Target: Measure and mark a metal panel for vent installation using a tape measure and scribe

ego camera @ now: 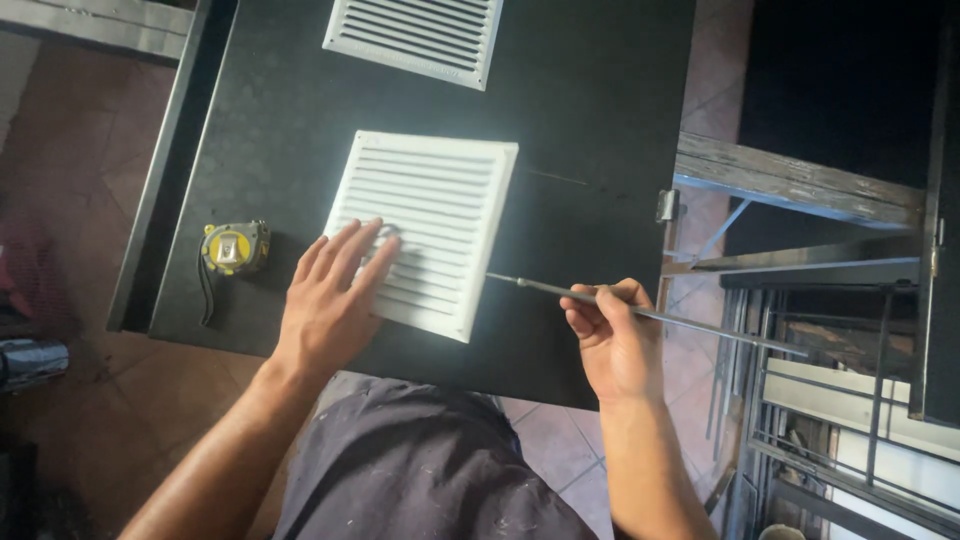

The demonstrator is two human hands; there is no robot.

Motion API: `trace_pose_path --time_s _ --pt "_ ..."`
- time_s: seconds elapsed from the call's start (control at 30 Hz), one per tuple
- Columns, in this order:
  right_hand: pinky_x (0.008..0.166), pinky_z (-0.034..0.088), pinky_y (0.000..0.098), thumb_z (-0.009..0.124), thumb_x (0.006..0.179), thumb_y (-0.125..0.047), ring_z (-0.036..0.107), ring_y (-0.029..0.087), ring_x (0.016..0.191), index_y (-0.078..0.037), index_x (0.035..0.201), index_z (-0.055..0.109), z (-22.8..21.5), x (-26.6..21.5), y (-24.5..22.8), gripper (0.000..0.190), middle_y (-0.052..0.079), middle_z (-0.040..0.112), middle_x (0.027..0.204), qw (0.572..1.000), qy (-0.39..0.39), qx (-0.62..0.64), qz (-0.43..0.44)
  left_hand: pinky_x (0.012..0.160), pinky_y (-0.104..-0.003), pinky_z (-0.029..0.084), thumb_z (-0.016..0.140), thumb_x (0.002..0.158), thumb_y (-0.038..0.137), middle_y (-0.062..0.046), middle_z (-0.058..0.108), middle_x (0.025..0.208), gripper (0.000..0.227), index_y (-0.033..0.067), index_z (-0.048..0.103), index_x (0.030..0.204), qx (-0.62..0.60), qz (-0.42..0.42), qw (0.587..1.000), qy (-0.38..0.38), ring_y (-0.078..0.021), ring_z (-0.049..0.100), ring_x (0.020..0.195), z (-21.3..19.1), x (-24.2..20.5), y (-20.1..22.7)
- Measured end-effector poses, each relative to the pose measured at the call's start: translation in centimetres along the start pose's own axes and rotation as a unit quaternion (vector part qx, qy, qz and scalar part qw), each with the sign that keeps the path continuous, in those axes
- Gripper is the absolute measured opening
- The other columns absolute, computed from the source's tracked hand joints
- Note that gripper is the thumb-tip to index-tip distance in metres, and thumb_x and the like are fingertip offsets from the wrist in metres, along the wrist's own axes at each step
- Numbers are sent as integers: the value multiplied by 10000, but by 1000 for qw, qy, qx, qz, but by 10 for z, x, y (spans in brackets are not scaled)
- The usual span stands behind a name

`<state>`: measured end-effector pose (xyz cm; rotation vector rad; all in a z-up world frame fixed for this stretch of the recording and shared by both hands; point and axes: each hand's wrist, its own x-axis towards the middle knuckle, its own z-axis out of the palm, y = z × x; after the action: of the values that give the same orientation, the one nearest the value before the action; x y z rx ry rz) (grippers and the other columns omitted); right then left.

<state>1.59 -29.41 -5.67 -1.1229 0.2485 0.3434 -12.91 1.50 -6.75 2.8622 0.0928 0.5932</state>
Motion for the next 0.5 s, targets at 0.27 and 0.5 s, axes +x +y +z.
trace_pose_path --time_s 0.27,0.5 --pt "540 589 276 679 940 -170 703 268 642 -92 951 543 8 -12 -16 157 187 626 753 990 -93 67 -81 1063 -457 521 625 1030 54 -160 764 1264 252 69 783 1226 -6 73 980 182 -373 726 1185 -74 73 -25" --pt "582 432 338 457 1095 -358 517 278 602 -63 972 597 42 -45 3 348 127 532 725 971 -219 78 -61 927 -388 585 602 1084 92 -68 773 1307 280 157 766 1301 123 184 951 215 -263 751 1187 -41 164 -89"
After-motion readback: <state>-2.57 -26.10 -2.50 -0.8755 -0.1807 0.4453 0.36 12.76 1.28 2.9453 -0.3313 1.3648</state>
